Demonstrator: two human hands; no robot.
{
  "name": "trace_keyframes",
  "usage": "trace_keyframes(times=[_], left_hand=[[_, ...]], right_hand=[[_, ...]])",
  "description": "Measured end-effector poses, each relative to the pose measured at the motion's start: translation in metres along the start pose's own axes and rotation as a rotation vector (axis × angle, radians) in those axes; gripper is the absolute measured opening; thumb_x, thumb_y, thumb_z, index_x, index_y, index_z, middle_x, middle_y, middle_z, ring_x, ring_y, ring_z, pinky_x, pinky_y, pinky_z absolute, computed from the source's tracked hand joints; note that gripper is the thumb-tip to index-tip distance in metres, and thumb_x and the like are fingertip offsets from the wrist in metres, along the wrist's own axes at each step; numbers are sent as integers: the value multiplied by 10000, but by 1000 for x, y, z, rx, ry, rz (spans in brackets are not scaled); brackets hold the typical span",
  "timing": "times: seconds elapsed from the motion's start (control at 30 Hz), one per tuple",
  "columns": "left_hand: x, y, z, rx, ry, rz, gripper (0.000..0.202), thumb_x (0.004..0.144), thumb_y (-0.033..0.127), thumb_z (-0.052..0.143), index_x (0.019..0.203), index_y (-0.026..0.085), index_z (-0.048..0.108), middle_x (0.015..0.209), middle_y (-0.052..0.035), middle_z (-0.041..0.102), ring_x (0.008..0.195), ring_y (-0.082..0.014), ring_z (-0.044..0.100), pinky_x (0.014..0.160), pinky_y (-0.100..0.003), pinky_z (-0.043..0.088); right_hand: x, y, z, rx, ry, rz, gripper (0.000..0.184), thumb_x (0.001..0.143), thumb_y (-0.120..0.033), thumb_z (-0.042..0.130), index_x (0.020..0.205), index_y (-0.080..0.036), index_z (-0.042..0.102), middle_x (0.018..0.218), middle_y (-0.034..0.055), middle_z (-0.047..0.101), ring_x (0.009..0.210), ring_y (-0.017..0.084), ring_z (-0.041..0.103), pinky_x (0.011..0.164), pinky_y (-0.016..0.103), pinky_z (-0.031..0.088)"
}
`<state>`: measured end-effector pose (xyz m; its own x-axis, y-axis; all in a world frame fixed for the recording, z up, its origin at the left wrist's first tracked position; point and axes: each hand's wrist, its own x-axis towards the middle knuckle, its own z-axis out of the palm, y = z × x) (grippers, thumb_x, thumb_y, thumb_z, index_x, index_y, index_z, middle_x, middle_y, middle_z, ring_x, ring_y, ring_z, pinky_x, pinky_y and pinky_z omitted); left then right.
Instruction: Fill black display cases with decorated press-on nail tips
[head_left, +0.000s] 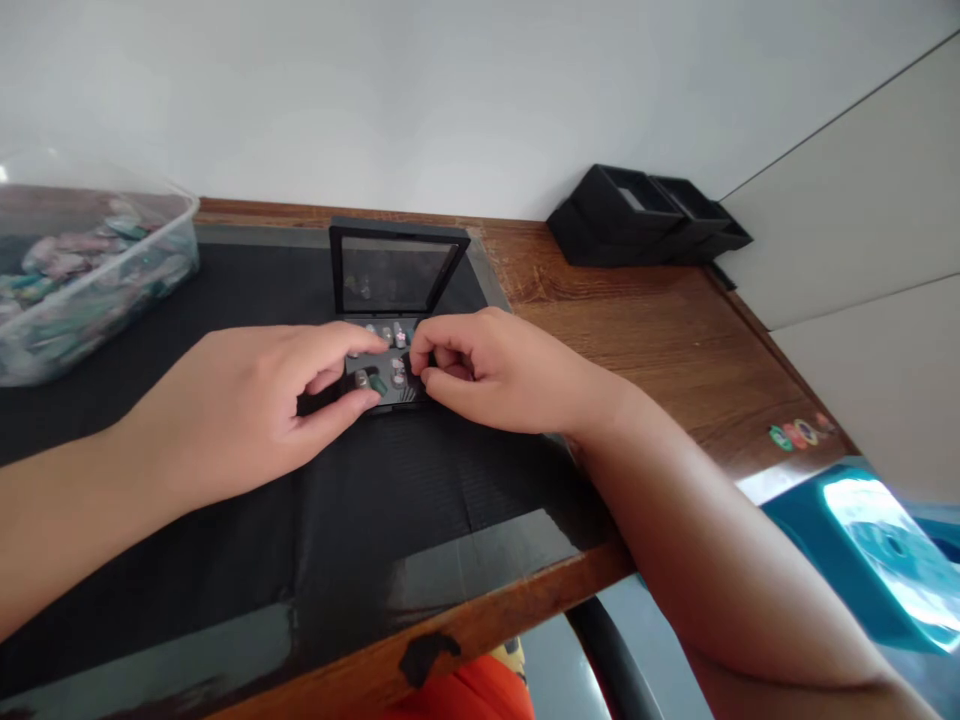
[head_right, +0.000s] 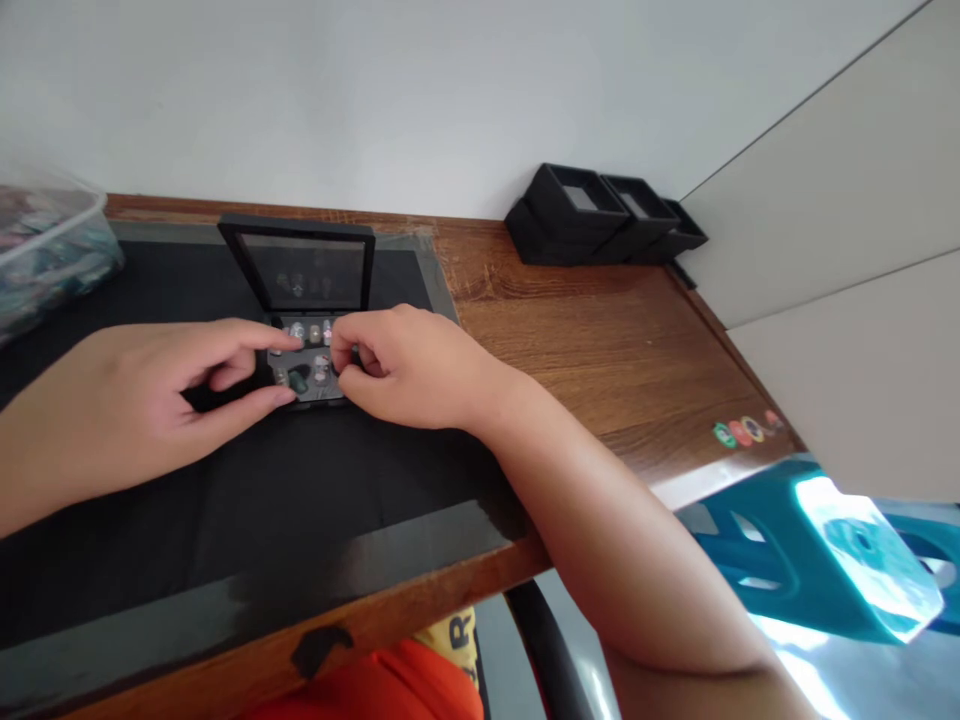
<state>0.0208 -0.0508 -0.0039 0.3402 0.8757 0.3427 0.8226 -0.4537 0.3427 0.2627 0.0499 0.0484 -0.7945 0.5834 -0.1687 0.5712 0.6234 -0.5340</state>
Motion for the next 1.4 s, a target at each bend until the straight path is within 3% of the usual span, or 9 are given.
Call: trace_keyframes(times=[0.13,0.37,0.5,0.77,0.93,1.17,1.4], left_hand=[[0,3,0,37,8,-99,352,1024,587,608,1082,267,743,666,34,595,506,-156,525,527,-329,348],[-3,6,5,132,14,-65,445,1089,569,496,1104,242,797,854,-40,793,683,-245,697,612,-366,416],[-2,8,5,115,15,-47,426,1098,520,490,1092,232,804,823,-31,778,655,-231,684,605,-360,421],[0,5,6,-25,-24,-134,372,1038,552,546,1066,306,824,654,16,633,528,-166,552,543,-338,359],[2,5,7,-89,-29,-131,344,1042,526,567,1083,309,831,695,19,681,544,-166,576,553,-345,369],[1,5,6,-125,-38,-138,354,1034,554,578,1073,312,833,713,16,707,582,-180,612,579,-355,389],[3,6,6,-132,-45,-147,351,1017,548,579,1060,303,826,685,22,693,576,-173,612,572,-345,381]], right_hand=[[-4,1,-6,0,-5,-18,152,868,-158,622,951,-187,746,685,-57,625,637,104,515,654,278,315],[-10,-2,-13,-57,29,20,99,787,-112,588,779,-208,612,664,-65,601,614,96,470,644,296,290],[-12,-5,-14,-89,19,34,127,760,-111,610,731,-213,541,656,-71,595,592,89,459,635,298,290],[-10,-7,-10,-155,9,139,36,847,-179,674,850,-212,688,734,-34,677,650,119,518,658,298,291],[-9,-7,-10,-155,69,165,45,908,-196,678,867,-201,696,745,-23,680,689,125,538,681,298,300],[-12,-8,-8,-138,-26,121,130,915,-315,787,938,-210,715,753,-41,671,659,113,518,659,300,287],[-12,-10,-10,-144,-22,141,90,929,-239,822,1012,-207,837,709,-48,658,664,105,535,658,288,309]])
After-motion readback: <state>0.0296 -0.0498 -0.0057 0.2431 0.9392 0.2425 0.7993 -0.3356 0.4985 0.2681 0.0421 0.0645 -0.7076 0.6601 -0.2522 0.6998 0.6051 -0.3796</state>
